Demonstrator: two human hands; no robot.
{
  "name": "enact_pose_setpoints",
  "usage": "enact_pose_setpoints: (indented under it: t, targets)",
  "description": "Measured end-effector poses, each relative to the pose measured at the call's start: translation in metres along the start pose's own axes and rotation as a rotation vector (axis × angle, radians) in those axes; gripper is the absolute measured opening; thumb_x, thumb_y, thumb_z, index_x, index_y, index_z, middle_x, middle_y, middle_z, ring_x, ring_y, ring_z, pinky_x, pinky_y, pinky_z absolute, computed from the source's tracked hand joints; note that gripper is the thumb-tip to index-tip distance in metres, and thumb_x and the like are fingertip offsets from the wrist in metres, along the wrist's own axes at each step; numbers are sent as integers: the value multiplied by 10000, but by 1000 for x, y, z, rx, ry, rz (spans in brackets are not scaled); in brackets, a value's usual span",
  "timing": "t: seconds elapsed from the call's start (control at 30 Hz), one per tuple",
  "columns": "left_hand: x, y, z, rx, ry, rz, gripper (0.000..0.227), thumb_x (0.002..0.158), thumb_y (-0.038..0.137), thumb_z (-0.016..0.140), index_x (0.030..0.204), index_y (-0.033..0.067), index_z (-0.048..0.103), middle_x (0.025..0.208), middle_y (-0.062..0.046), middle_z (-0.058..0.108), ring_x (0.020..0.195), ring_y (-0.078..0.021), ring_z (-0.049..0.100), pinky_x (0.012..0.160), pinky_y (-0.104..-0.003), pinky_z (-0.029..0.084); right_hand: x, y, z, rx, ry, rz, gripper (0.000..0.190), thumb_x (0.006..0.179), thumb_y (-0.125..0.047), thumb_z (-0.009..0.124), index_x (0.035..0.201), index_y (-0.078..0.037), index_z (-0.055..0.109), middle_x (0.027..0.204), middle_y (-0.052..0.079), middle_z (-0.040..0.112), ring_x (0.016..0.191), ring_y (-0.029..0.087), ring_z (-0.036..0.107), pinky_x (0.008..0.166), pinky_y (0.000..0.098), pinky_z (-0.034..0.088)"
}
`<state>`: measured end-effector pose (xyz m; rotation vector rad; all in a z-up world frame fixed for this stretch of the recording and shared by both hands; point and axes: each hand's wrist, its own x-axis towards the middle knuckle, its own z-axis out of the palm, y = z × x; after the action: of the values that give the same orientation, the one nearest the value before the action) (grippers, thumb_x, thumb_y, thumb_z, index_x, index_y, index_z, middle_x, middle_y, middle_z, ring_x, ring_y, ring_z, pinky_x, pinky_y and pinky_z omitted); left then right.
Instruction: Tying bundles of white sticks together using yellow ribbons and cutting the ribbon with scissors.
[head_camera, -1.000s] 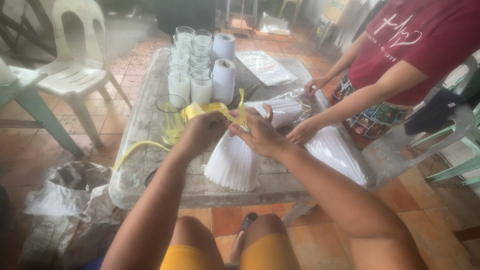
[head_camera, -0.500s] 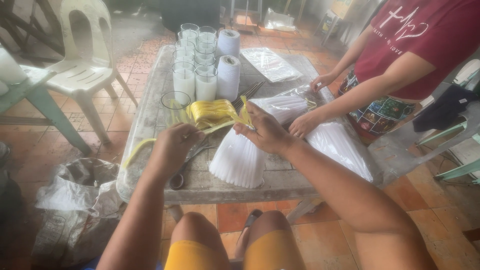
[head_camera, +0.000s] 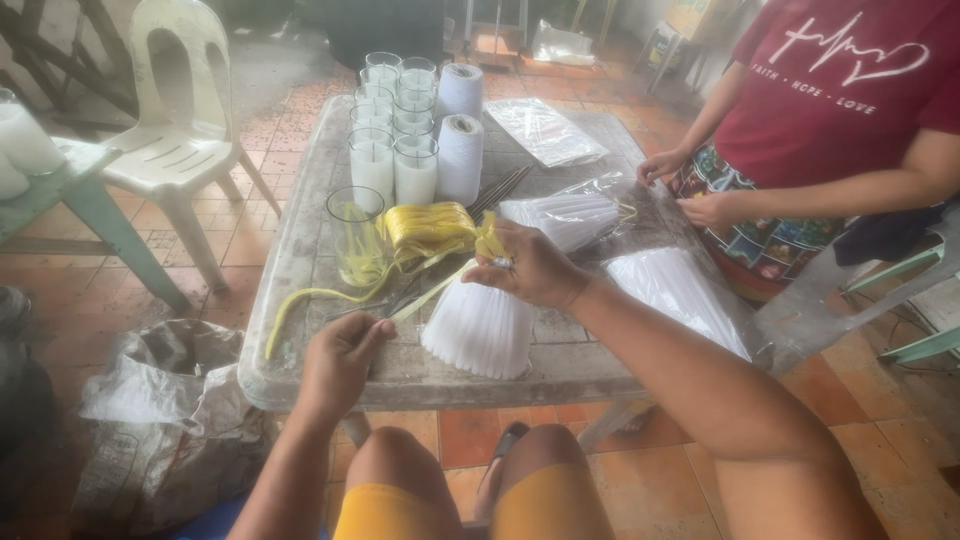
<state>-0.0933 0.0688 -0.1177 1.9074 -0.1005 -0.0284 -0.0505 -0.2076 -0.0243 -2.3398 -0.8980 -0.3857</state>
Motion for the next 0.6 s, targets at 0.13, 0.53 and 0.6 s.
enact_pose_setpoints:
  t: [0.13,0.53,0.6]
  targets:
    - [-18,-13,24,-39,3,16,244,1003,243,635,965,60,793,793,-155,708,708,-275,666,633,-382,502,4,31,8,-48,14,-15,433,1009,-460,624,791,-91,555,739,42,538,649,167,591,627,305,551]
    - [1,101,195,885,179,830,201,910,150,662,718,153,722,581,24,630,489,-83,593,423,-234,428,47,-14,-7,-292,-446,384,478,974,-559,561,942,-114,732,789,53,717,774,215,734,699,352,588]
    - [11,92,208,892,140,838,202,908,140,654,711,149,698,567,26,598,472,-81,567,408,-231,395,47,-15,-5,-326,-406,329,440,965,-549,576,910,-142,734,762,37,718,753,188,736,724,321,598]
